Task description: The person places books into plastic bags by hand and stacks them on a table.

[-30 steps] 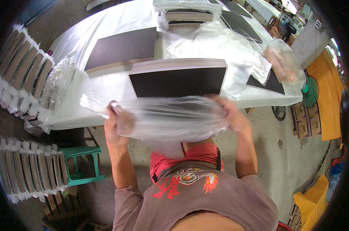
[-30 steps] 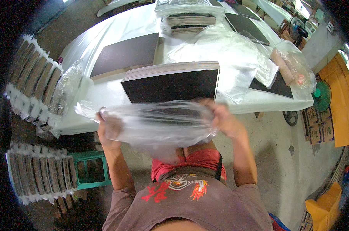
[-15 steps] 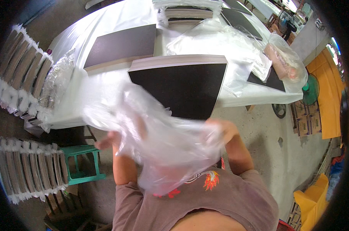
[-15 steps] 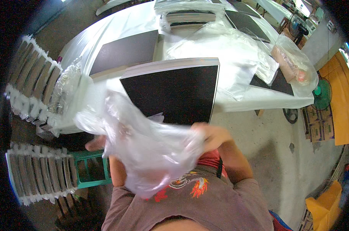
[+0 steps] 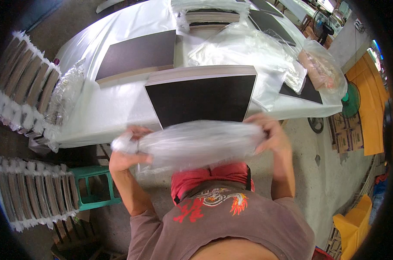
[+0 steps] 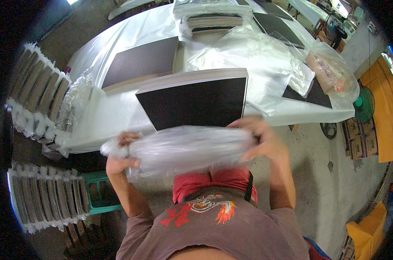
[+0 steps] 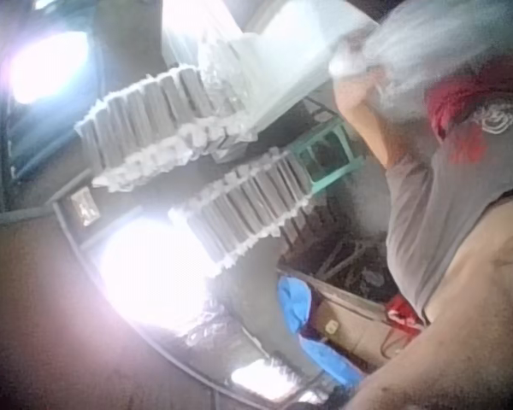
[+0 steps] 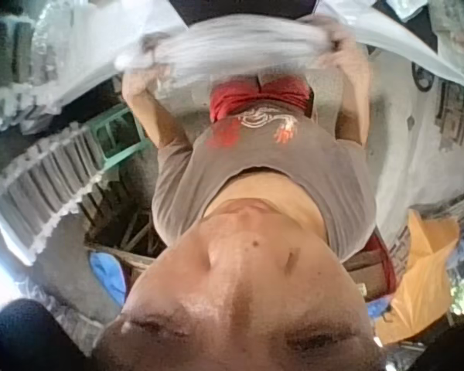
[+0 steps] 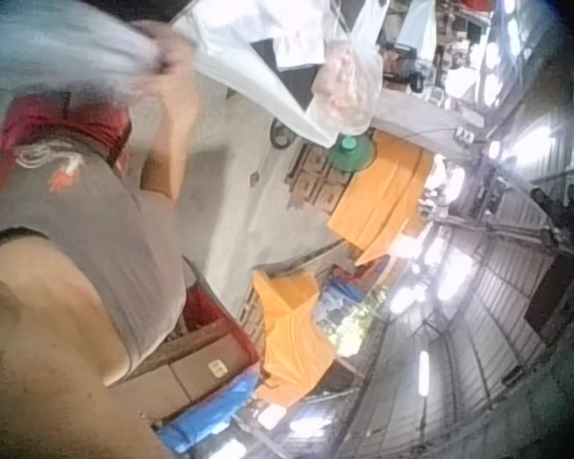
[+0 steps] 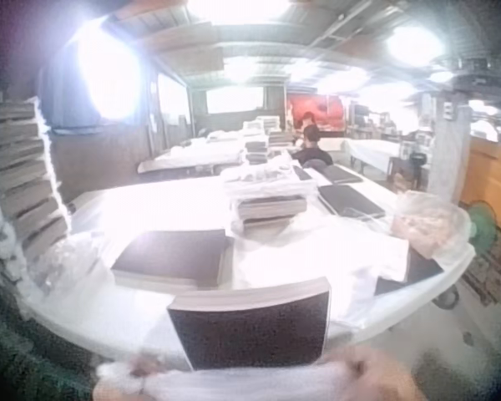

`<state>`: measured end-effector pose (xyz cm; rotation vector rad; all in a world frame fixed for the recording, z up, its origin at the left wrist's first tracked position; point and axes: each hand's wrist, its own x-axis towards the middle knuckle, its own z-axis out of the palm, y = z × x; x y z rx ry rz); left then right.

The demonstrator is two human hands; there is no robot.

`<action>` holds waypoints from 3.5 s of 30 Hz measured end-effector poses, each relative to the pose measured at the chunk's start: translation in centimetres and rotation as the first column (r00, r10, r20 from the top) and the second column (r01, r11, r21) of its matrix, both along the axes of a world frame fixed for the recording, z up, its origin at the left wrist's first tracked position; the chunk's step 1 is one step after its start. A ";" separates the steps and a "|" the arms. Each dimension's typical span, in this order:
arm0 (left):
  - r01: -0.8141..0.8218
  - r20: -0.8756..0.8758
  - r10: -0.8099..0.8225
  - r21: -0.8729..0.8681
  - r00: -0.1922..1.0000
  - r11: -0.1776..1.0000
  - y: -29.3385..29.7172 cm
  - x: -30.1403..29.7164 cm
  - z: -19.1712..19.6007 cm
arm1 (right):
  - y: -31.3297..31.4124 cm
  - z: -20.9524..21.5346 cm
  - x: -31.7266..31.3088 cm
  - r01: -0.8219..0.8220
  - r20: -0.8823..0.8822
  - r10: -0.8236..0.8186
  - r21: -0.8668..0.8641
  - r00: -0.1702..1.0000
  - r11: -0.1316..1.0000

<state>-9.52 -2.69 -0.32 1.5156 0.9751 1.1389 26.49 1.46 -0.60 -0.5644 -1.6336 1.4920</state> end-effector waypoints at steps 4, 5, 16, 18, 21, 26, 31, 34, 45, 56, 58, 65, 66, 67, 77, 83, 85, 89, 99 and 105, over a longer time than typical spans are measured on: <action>-0.464 -0.441 0.559 0.311 0.702 0.829 2.5 2.7 -0.2 | 0.3 0.8 -0.3 0.385 0.436 -0.448 0.230 0.780 0.894; -0.508 -0.386 0.633 0.383 0.671 0.771 3.3 3.9 0.3 | 0.6 0.9 -1.2 0.510 0.372 -0.626 0.367 0.686 0.778; -0.446 -0.161 0.801 0.760 0.576 0.473 3.7 4.8 -3.9 | 2.2 -0.2 -3.0 0.610 0.219 -0.920 0.695 0.324 0.380; -0.319 -0.044 0.751 0.888 0.659 0.332 3.5 3.9 -5.8 | 1.5 -1.2 -2.4 0.610 0.049 -0.933 0.744 0.357 0.273; -0.310 -0.199 0.630 0.736 0.750 0.601 2.1 3.9 -3.5 | 0.7 -1.2 -2.3 0.644 -0.086 -0.932 0.745 0.353 0.176; -0.303 0.072 0.324 -0.209 0.943 0.930 2.8 2.2 0.1 | 1.3 2.4 0.2 0.613 0.175 -0.750 0.474 0.638 0.632; -0.156 -0.052 0.148 -0.426 0.988 0.891 5.6 1.9 -1.2 | 1.4 3.2 0.8 0.344 -0.092 -0.416 -0.419 0.905 0.840; -0.048 0.086 0.098 -0.459 0.991 0.887 4.9 1.2 -4.3 | 0.9 -2.8 2.5 0.367 -0.075 -0.505 -0.599 0.860 0.712; 0.004 0.282 0.394 -0.817 0.875 0.577 -5.1 -2.4 -32.8 | -5.1 -25.5 5.3 -0.197 -0.462 -0.331 -0.778 0.823 0.596; -0.280 -0.078 0.356 -0.779 0.931 0.562 -1.0 -0.2 -20.4 | -0.5 -24.4 4.8 0.548 0.787 -0.330 -0.013 0.522 0.836; -0.133 0.203 0.362 -0.682 0.910 0.719 -1.8 0.2 -13.4 | -0.4 -22.1 5.9 0.473 0.835 -0.272 0.017 0.477 0.881; -0.124 0.295 0.266 -0.424 0.918 0.897 -0.9 6.2 -1.8 | 0.3 -3.3 -2.1 0.010 0.501 -0.065 0.112 0.863 0.994; -0.130 0.272 0.252 -0.397 0.929 0.908 -0.3 7.1 -1.4 | 0.3 -1.0 -4.4 0.073 0.399 -0.130 0.155 0.908 0.985; -0.152 0.234 0.230 -0.308 0.945 0.939 0.1 7.9 -1.3 | 0.3 0.7 -6.4 0.142 0.291 -0.196 0.197 0.936 0.970; -0.007 0.301 0.110 -0.322 0.947 0.947 2.5 11.4 0.5 | 2.1 1.9 -10.4 0.361 0.075 -0.466 0.528 0.882 0.769; 0.058 0.615 0.255 -0.442 0.746 0.895 2.9 11.6 -1.3 | 2.5 0.7 -10.1 0.282 0.147 -0.542 0.725 0.828 0.628; -0.022 0.610 0.284 -0.400 0.740 0.916 2.8 11.7 -1.7 | 2.4 0.5 -9.7 0.439 0.094 -0.542 0.478 0.835 0.760; 0.010 0.677 0.310 -0.424 0.667 0.906 3.2 11.7 -1.0 | 3.0 0.7 -9.5 0.526 -0.117 -0.513 0.142 0.850 0.839; 0.017 0.736 0.291 -0.380 0.611 0.925 2.8 11.7 -1.7 | 3.3 0.6 -9.5 0.458 0.021 -0.467 0.156 0.884 0.875; 0.008 0.728 0.278 -0.362 0.626 0.932 2.8 12.0 -1.4 | 3.1 0.7 -10.7 0.388 -0.128 -0.380 0.048 0.916 0.920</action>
